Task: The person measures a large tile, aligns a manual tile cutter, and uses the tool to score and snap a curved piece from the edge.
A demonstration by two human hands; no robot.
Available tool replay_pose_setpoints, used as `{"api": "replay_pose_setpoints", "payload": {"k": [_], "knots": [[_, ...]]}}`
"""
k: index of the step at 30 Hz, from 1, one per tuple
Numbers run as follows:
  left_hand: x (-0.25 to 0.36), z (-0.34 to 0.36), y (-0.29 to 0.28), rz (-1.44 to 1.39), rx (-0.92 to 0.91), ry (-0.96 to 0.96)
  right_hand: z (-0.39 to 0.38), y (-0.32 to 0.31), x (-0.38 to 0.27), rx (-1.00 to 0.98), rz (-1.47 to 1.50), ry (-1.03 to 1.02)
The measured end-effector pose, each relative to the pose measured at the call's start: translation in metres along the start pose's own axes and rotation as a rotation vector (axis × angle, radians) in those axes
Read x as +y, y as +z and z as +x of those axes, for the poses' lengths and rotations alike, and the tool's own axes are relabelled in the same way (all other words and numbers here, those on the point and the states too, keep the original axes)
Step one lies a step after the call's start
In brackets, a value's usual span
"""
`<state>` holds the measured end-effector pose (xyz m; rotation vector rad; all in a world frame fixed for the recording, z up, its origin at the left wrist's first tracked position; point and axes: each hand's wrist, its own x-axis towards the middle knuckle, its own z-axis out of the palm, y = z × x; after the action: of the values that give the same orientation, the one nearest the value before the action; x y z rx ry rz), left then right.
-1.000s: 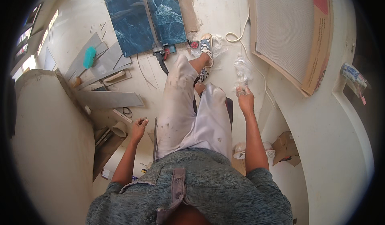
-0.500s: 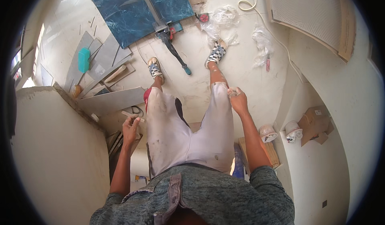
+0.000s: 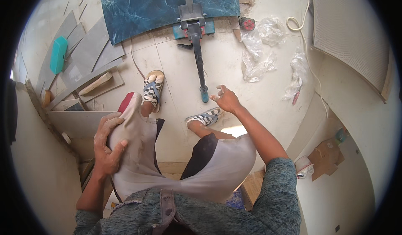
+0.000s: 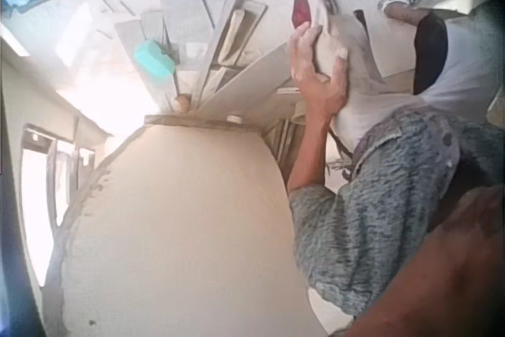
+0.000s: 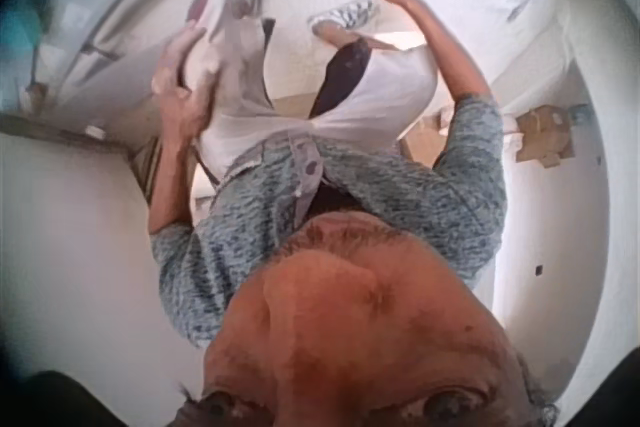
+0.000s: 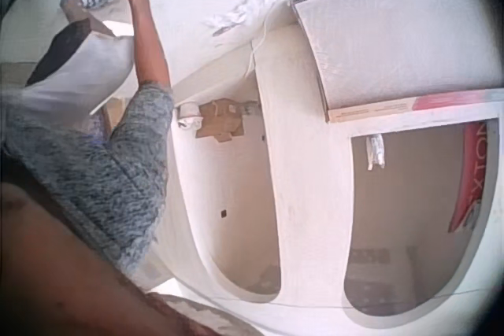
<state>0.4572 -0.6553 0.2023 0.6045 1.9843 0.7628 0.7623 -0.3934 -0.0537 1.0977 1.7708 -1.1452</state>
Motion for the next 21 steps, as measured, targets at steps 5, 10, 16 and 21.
{"api": "replay_pose_setpoints", "payload": {"k": [5, 10, 16, 21], "knots": [[-0.048, 0.025, 0.022, -0.241, 0.114, 0.204, 0.079, 0.062, 0.005, 0.059, -0.037, -0.187], [-0.125, 0.047, 0.038, -0.631, 0.237, 0.416, 0.092, 0.080, 0.012, -0.115, 0.280, -0.166], [-0.219, 0.166, 0.089, -0.451, 0.345, 0.047, 0.007, 0.049, -0.028, -0.218, 0.600, -0.196], [-0.208, 0.203, 0.146, -0.292, -0.021, 0.109, -0.036, 0.024, -0.070, -0.132, 0.756, -0.242]]}}
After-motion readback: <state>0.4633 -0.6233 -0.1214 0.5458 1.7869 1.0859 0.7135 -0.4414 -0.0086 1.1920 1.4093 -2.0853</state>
